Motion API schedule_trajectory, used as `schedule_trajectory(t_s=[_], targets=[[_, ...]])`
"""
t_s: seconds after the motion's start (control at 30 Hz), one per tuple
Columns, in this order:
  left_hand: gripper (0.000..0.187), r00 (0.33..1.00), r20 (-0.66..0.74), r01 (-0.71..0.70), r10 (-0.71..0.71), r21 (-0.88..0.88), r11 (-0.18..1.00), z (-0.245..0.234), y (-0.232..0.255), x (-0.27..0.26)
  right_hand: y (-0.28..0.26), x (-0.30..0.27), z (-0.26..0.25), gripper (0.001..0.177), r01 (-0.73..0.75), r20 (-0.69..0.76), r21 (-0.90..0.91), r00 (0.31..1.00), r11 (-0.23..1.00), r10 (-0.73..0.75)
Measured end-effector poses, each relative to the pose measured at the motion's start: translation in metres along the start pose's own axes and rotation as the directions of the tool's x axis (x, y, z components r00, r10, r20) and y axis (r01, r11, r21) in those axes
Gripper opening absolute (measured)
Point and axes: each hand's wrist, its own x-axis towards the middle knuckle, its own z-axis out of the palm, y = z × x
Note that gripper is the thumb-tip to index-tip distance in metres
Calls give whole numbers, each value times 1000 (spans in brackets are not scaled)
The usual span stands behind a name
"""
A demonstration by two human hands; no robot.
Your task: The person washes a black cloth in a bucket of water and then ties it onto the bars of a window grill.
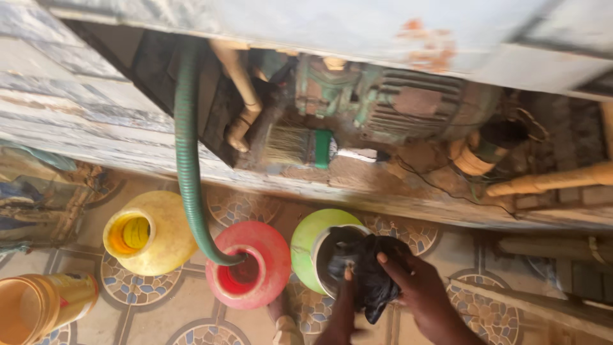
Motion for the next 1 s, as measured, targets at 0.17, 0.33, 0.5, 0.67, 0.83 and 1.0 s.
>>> schedule_trajectory(t_s=[0.17, 0.33, 0.5, 0.67, 0.83, 1.0], targets=[[104, 977, -204, 47, -60, -66, 997, -37, -40, 81, 51, 65, 40, 63, 20, -137, -92, 990, 996, -33], [123, 821, -571, 26, -17, 7, 1000, -62, -68, 173, 102, 141, 60, 51, -125, -33, 34, 991, 992, 127], [123, 711, -672, 126, 209, 413, 902, -80, -98, 216, 125, 175, 59, 44, -227, -87, 56, 969, 972, 231], [145, 705, -687, 173, 175, 406, 897, -63, -50, 200, 111, 177, 69, 50, -157, -68, 221, 982, 963, 175], [117, 737, -634, 300, 234, 617, 728, -29, 8, 159, 95, 153, 65, 52, -413, 2, 507, 878, 757, 478], [83, 826, -351, -104, 440, 674, 732, -45, -5, 172, 128, 170, 74, 44, -214, 10, 609, 965, 764, 262]])
